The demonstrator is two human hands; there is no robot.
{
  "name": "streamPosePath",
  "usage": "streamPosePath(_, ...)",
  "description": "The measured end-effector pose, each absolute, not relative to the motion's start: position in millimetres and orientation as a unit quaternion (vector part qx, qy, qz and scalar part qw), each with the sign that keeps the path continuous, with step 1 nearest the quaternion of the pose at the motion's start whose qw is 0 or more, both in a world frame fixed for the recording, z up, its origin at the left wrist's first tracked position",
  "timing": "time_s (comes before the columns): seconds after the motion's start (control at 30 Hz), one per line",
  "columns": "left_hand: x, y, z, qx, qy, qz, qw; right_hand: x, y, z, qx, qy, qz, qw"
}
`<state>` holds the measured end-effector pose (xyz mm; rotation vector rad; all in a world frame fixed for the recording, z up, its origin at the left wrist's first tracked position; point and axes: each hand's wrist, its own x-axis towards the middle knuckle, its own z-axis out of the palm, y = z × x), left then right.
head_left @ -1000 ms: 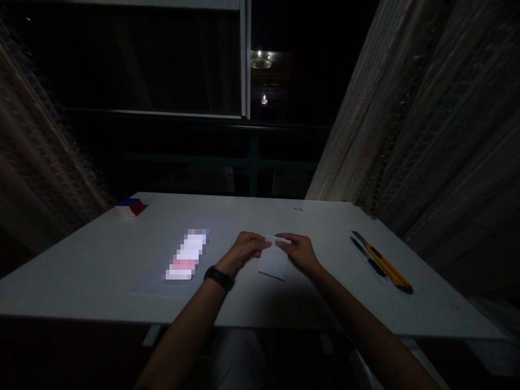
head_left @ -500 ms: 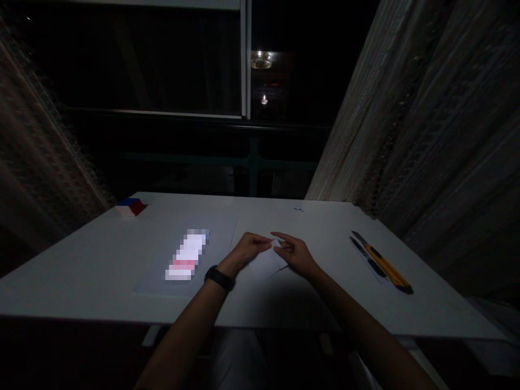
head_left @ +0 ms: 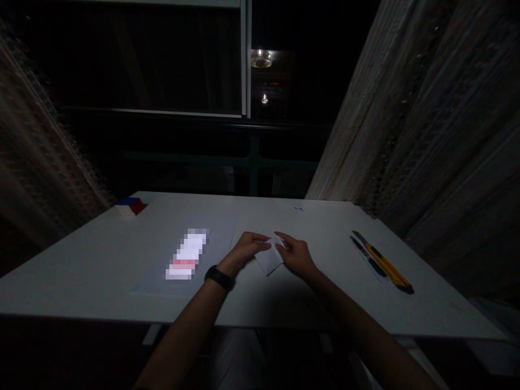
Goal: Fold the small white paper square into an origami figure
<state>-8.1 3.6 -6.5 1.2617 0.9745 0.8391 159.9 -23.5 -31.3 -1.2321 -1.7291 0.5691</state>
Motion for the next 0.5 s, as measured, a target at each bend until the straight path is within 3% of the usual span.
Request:
streamPosePath(0.23, -8.3, 5.9, -10.0, 0.555, 0.4, 0.387, 0.618, 159.7, -28.6, -24.1, -0.521, -0.729, 0.145, 0.42)
streamPosePath(0.5, -9.8, 5.7, -13.8, 0.582, 0.412, 0.371, 0.595, 160.4, -27.1, -25.6, -0.504, -0.725, 0.189, 0.428)
